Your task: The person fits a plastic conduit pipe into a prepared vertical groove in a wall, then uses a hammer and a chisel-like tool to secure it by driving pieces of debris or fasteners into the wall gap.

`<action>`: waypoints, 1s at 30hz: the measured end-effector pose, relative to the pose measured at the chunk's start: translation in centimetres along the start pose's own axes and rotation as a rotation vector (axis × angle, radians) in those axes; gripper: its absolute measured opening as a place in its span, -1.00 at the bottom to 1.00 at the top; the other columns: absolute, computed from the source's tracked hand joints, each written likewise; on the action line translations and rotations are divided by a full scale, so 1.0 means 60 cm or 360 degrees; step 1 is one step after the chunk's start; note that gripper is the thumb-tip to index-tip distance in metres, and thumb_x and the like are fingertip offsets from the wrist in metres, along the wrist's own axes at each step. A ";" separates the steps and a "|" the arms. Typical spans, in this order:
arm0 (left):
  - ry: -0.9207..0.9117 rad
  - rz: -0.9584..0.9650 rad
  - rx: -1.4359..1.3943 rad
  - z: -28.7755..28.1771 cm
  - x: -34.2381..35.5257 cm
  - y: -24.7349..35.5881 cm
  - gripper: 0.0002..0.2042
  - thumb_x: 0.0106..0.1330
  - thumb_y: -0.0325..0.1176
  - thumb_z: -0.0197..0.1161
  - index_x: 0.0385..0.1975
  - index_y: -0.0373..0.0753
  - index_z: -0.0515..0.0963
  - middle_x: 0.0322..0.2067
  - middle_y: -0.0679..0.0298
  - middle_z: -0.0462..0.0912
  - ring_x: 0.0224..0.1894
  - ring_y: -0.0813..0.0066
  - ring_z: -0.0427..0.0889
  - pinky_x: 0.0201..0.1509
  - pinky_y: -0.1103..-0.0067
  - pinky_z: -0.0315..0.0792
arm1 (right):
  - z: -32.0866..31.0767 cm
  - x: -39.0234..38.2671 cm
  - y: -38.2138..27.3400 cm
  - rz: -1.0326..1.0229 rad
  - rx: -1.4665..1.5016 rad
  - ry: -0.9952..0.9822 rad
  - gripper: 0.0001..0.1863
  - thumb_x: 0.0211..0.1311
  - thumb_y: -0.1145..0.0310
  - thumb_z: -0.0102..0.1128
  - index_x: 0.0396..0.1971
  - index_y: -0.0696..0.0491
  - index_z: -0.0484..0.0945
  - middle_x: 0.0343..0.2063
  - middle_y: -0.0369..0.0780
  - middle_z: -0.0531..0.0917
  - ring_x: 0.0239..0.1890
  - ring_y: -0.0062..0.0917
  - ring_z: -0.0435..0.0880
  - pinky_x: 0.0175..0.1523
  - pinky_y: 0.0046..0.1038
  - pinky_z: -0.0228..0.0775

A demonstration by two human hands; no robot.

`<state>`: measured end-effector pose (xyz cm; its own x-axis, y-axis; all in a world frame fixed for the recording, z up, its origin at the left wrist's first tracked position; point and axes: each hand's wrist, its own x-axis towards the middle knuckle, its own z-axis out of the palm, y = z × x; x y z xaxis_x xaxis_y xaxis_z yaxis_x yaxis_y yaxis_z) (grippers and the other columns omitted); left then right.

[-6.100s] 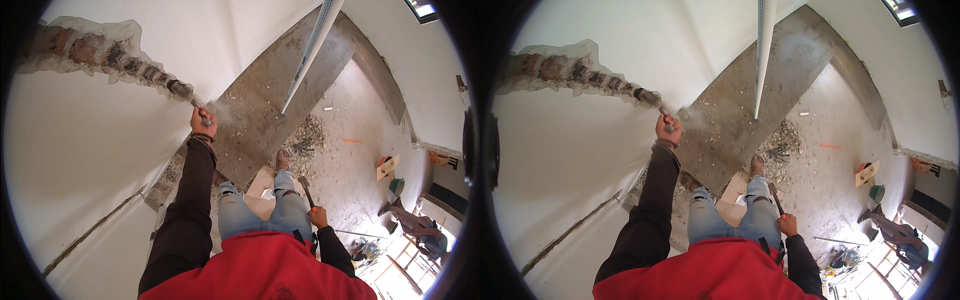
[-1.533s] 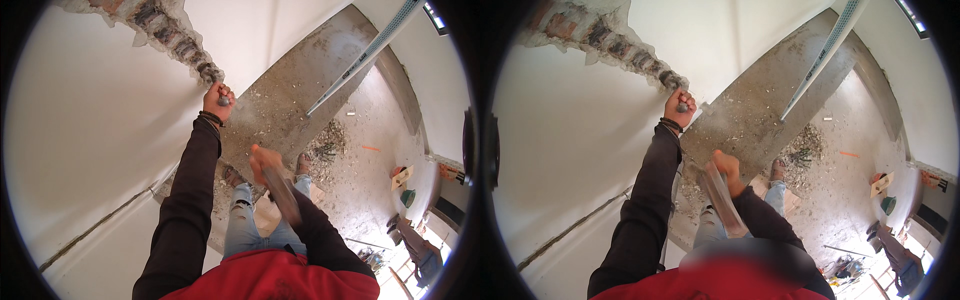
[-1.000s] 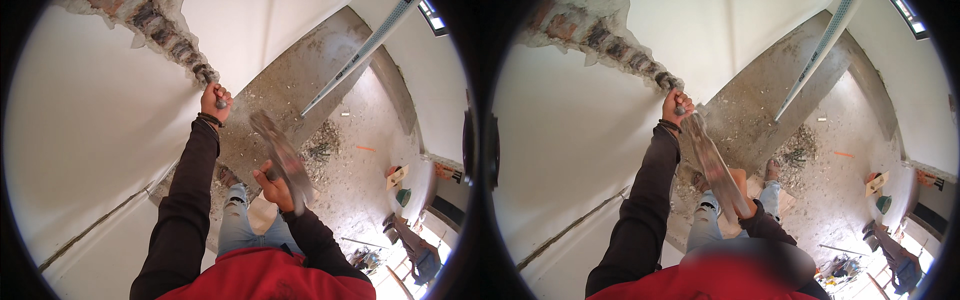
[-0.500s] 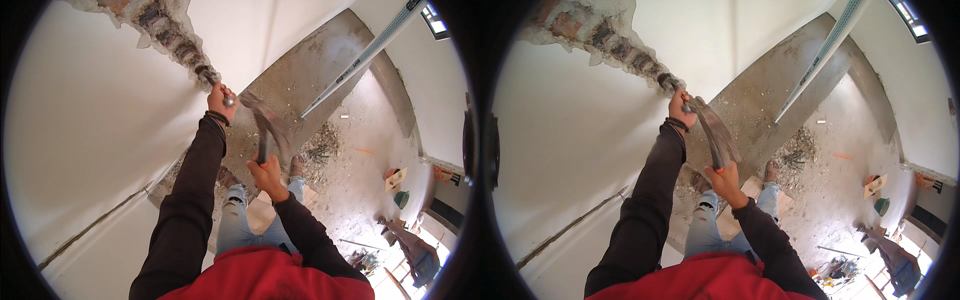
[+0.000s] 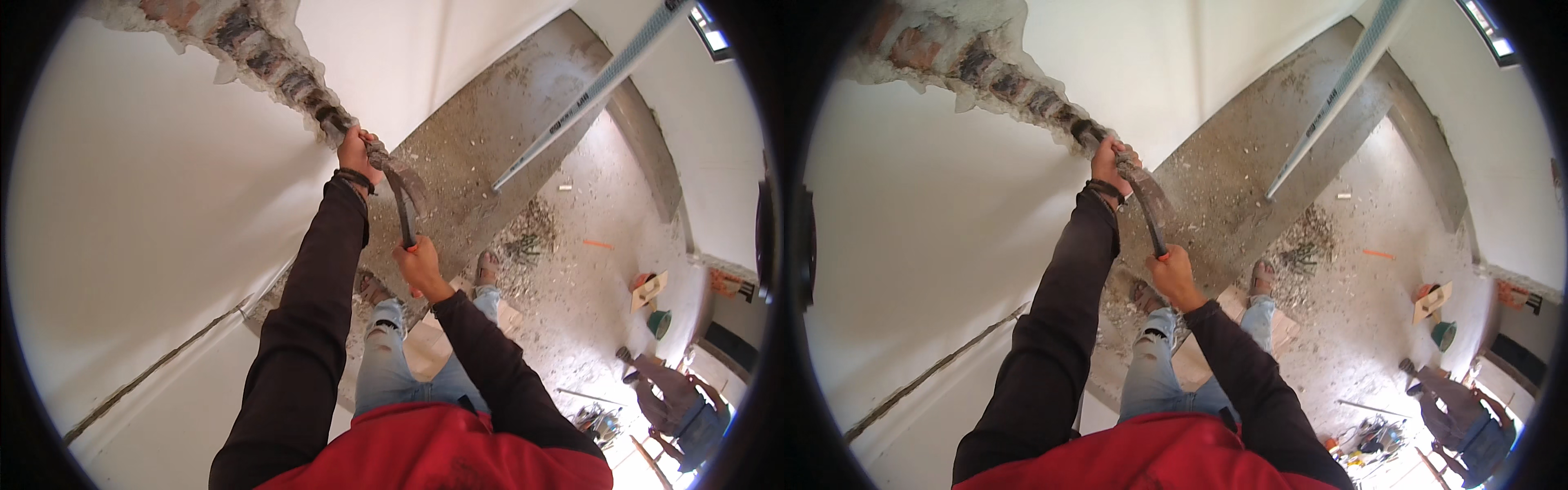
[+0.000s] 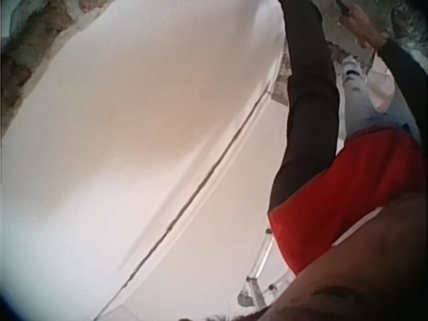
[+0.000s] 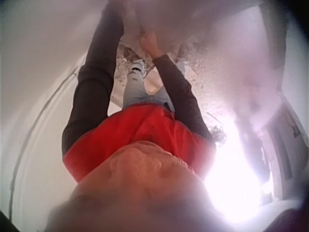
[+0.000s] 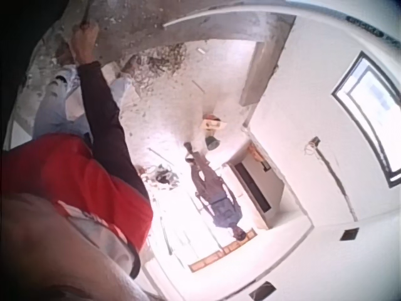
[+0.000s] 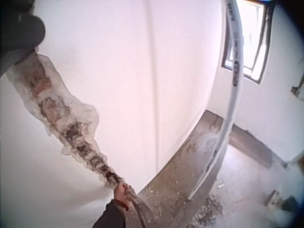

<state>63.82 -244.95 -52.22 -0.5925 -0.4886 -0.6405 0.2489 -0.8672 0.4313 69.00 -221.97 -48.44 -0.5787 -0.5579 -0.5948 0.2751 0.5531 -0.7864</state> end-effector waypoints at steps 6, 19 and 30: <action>0.0546 0.0264 0.0168 0.012 -0.047 -0.033 -0.83 0.23 -0.33 0.06 -0.60 -0.07 0.29 -0.69 0.42 0.37 -0.68 0.58 0.28 -0.63 0.54 0.15 | -0.047 -0.081 0.025 -0.0293 -0.0053 0.0060 -0.78 -0.07 0.38 0.18 -0.69 0.20 0.40 -0.79 -0.17 0.40 -0.70 -0.46 0.38 -0.51 -0.33 0.22; 0.0400 0.0171 0.0116 0.029 -0.023 -0.048 -0.84 0.22 -0.32 0.06 -0.59 -0.12 0.31 -0.68 0.37 0.39 -0.60 0.48 0.37 -0.45 0.43 0.32 | 0.016 -0.027 0.042 -0.0864 0.0712 0.0279 -0.95 0.07 0.53 0.15 -0.51 0.15 0.47 -0.62 -0.21 0.54 -0.61 -0.51 0.51 -0.47 -0.41 0.32; 0.0259 -0.0051 0.0223 -0.029 -0.043 -0.010 -0.80 0.30 -0.30 0.00 -0.60 -0.08 0.30 -0.68 0.45 0.33 -0.63 0.58 0.35 -0.53 0.58 0.28 | 0.018 -0.076 0.043 -0.0904 0.0786 0.0140 -0.85 0.19 0.43 0.12 -0.52 0.13 0.39 -0.75 -0.35 0.39 -0.68 -0.58 0.42 -0.53 -0.45 0.24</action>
<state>66.52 -243.36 -51.94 -0.4640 -0.4802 -0.7444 0.1166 -0.8661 0.4860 73.19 -218.65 -47.93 -0.7874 -0.6117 -0.0767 0.2164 -0.1577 -0.9635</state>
